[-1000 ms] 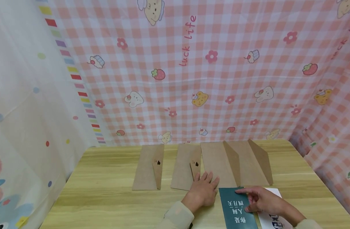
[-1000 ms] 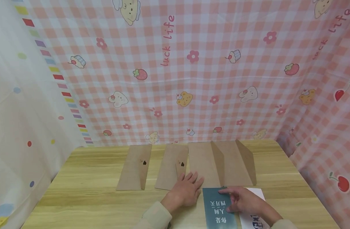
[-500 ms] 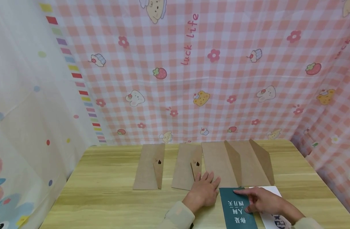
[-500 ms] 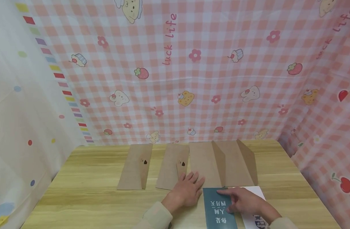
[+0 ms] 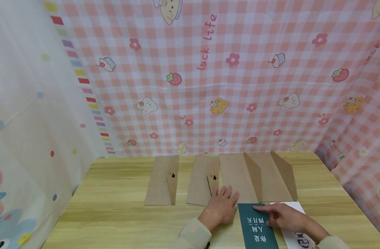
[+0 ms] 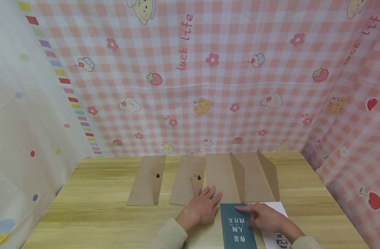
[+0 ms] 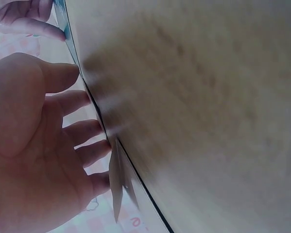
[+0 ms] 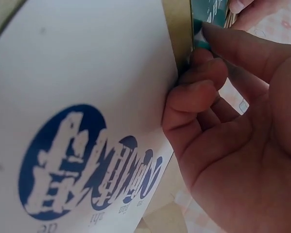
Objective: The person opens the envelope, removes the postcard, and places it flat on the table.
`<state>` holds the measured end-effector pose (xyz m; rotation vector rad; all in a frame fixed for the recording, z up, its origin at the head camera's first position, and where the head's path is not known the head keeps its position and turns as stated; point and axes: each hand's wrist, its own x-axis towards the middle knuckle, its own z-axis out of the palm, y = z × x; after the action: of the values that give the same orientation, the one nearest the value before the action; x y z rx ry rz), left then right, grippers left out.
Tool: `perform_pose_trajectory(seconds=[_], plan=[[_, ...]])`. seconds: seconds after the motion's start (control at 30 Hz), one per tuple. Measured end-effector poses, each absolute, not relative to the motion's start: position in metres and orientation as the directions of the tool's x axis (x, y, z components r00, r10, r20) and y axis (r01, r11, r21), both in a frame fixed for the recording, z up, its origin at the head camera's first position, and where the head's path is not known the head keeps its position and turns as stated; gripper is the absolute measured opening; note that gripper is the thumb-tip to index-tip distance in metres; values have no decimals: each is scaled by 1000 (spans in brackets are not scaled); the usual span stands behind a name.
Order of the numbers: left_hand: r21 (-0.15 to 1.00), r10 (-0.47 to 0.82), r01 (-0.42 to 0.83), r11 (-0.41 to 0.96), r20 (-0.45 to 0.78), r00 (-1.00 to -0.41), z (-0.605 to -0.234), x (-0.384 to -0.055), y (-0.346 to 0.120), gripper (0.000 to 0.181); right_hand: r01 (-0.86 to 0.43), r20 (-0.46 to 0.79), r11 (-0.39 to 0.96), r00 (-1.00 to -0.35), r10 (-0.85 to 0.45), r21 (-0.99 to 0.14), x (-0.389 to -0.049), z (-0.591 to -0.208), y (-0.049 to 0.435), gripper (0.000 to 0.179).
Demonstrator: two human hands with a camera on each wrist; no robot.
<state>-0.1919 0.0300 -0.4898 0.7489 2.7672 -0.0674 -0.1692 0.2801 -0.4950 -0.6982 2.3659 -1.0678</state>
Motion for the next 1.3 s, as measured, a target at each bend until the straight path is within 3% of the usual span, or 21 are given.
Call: perform_pose_trajectory(seconds=[1.3], plan=[[54,484,488,871,-261,-835,-490,-191,32,53,-172,-272,620,-787,-553,-765,-169,-491,275,53]])
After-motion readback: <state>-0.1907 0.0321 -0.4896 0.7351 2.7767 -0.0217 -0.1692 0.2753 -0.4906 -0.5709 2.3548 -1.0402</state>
